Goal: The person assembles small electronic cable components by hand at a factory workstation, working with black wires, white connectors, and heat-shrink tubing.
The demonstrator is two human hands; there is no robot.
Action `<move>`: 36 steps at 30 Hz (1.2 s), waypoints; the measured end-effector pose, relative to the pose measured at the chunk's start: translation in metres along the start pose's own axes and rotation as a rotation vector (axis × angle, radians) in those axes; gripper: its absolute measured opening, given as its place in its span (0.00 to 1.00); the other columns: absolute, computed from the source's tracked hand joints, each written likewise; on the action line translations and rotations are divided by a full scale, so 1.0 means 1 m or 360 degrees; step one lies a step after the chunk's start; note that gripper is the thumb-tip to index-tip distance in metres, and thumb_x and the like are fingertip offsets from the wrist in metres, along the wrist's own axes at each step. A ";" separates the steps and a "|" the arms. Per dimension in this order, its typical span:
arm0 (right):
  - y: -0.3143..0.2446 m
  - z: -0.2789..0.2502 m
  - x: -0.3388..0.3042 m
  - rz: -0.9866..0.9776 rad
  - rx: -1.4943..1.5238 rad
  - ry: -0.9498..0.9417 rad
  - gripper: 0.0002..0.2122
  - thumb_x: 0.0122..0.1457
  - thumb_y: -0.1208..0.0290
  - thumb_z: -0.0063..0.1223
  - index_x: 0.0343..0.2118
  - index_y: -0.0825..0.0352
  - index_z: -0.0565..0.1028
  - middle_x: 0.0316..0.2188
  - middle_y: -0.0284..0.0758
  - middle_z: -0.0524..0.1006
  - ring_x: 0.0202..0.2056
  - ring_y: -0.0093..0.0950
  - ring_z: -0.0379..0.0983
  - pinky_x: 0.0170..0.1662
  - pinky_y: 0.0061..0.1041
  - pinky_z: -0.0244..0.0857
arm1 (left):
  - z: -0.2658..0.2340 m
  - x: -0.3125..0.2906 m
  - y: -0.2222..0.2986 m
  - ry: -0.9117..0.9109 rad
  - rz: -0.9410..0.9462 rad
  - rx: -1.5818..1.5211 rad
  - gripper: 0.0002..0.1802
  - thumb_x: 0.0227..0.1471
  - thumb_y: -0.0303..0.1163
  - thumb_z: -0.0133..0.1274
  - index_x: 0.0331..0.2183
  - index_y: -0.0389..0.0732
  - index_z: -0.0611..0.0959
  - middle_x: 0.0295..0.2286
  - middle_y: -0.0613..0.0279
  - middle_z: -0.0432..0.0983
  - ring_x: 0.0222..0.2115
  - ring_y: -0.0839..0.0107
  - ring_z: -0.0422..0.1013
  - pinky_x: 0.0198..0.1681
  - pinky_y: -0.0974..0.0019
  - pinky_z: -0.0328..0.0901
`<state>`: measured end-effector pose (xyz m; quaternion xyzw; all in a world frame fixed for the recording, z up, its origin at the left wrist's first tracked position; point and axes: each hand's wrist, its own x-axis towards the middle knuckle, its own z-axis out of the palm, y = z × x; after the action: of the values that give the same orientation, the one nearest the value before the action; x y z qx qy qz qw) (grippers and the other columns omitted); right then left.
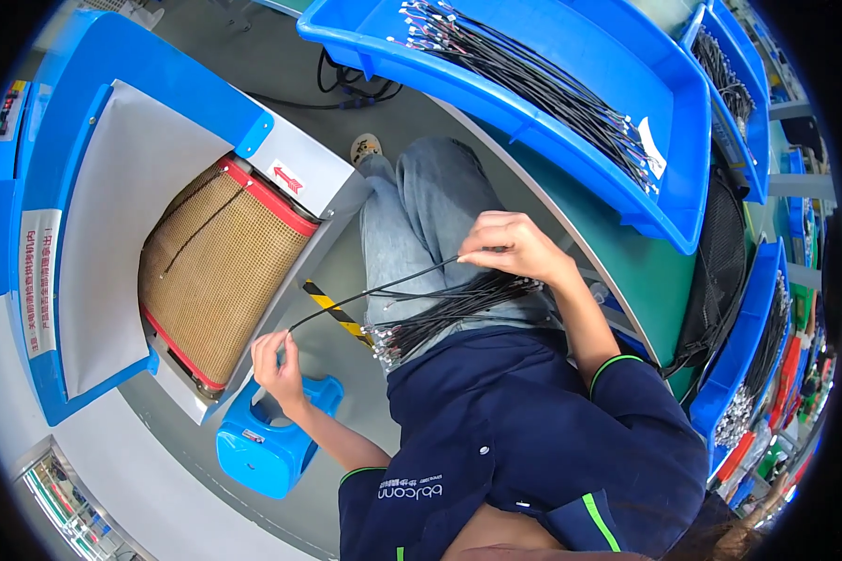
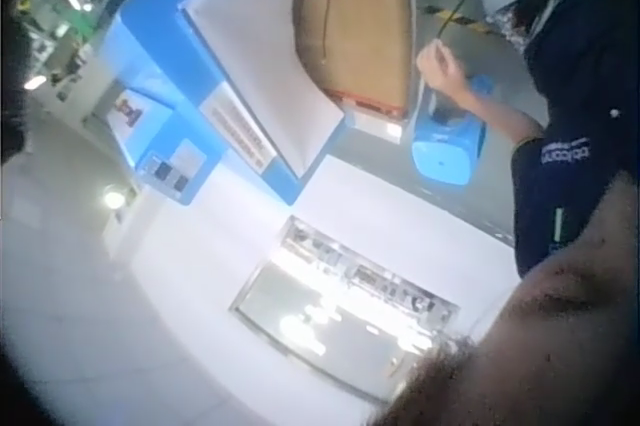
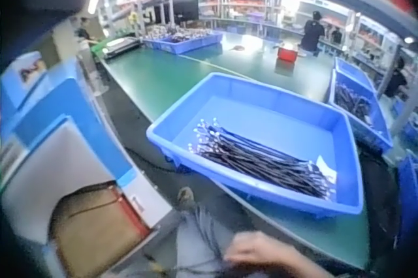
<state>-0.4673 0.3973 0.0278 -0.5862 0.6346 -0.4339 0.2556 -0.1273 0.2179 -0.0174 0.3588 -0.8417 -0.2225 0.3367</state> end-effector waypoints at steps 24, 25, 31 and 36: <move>-0.033 0.185 0.164 0.0451 0.1308 0.0068 0.15 0.51 0.74 0.58 0.42 0.71 0.74 0.31 0.36 0.78 0.32 0.22 0.75 0.37 0.20 0.68 | -0.136 0.091 -0.188 0.0018 -0.0331 0.0258 0.06 0.49 0.27 0.55 0.31 0.35 0.79 0.39 0.54 0.70 0.39 0.62 0.68 0.40 0.66 0.65; -0.031 0.187 0.164 0.0391 0.1178 0.0108 0.15 0.51 0.74 0.57 0.43 0.70 0.74 0.31 0.36 0.78 0.32 0.22 0.75 0.36 0.21 0.68 | -0.137 0.091 -0.194 -0.0009 -0.0286 0.0359 0.07 0.49 0.28 0.55 0.32 0.35 0.79 0.39 0.54 0.70 0.40 0.61 0.68 0.41 0.65 0.65; -0.024 0.145 0.105 0.0552 0.0397 -0.0235 0.11 0.51 0.68 0.56 0.36 0.66 0.76 0.27 0.38 0.78 0.28 0.28 0.75 0.33 0.28 0.67 | -0.126 0.091 -0.207 0.0113 -0.0300 0.0407 0.14 0.50 0.30 0.54 0.40 0.36 0.77 0.42 0.52 0.69 0.44 0.59 0.66 0.47 0.62 0.61; -0.002 0.130 0.039 0.0846 -0.0354 -0.1008 0.10 0.51 0.66 0.55 0.34 0.67 0.77 0.32 0.41 0.78 0.36 0.38 0.75 0.40 0.32 0.66 | -0.106 0.089 -0.174 0.0377 -0.0213 0.0551 0.18 0.51 0.29 0.52 0.45 0.35 0.74 0.44 0.51 0.68 0.47 0.58 0.64 0.50 0.60 0.59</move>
<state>-0.3646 0.3266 -0.0273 -0.5305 0.6967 -0.0805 0.4761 -0.0171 0.0244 -0.0163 0.4900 -0.7961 -0.0526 0.3512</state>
